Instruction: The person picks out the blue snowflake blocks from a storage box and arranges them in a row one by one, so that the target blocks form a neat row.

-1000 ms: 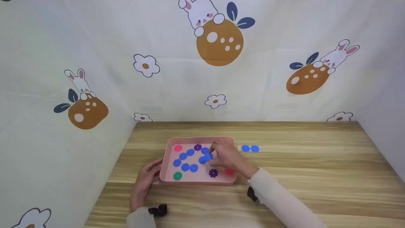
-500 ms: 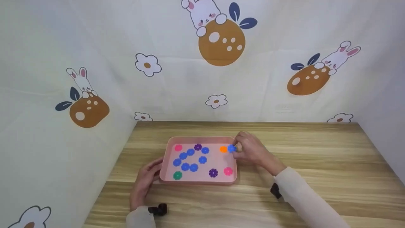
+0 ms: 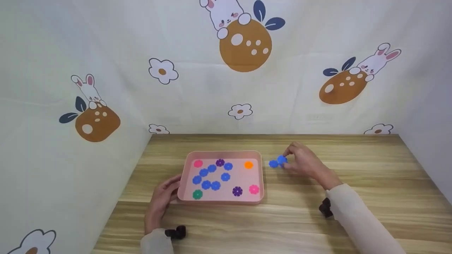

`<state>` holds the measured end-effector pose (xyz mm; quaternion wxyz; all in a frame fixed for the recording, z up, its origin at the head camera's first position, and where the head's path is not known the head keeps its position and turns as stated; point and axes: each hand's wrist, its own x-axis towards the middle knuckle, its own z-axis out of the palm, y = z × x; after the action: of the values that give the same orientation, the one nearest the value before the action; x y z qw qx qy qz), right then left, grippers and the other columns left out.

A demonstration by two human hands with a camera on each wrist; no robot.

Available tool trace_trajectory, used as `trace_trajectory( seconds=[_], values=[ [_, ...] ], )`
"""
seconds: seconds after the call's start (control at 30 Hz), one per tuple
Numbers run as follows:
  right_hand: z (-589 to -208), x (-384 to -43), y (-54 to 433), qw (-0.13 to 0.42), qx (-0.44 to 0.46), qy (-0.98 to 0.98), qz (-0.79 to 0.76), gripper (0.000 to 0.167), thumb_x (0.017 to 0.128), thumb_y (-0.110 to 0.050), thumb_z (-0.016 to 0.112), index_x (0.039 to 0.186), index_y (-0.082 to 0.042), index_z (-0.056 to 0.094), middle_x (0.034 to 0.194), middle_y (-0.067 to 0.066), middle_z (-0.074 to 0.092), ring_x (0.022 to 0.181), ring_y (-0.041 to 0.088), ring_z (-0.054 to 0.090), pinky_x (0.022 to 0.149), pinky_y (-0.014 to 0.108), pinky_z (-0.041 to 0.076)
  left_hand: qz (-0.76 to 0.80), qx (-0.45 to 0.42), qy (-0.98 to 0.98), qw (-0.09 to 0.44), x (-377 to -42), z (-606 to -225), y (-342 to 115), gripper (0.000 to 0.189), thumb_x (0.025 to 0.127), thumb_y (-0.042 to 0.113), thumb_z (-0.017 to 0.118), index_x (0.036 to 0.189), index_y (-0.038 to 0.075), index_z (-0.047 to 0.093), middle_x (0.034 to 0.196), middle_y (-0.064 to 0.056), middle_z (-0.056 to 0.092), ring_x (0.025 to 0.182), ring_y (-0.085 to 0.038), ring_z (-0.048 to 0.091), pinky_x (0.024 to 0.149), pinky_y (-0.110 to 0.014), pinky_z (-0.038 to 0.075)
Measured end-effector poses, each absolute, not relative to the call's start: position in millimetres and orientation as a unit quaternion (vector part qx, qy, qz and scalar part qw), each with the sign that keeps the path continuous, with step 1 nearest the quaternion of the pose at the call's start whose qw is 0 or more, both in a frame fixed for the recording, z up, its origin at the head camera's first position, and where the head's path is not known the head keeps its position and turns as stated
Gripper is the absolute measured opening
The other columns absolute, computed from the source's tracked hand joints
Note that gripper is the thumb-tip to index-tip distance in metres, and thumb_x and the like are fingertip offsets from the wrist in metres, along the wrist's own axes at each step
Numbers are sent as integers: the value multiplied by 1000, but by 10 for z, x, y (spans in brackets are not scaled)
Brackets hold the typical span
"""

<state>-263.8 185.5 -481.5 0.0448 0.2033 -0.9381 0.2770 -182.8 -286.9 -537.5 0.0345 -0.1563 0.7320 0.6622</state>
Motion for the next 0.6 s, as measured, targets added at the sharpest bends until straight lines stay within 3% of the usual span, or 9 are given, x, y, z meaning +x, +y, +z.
trace_trajectory(
  seconds=[0.6],
  values=[
    [-5073,-2808,2187,-39,161,-945,281,30,79,-12,74,101,8,68,102,19,65,95,31,62,90,51,54,668,-153,727,41,-1816,-5375,-2885,40,99,26,62,138,16,61,142,-11,61,114,-19,67,93,-31,59]
  ],
)
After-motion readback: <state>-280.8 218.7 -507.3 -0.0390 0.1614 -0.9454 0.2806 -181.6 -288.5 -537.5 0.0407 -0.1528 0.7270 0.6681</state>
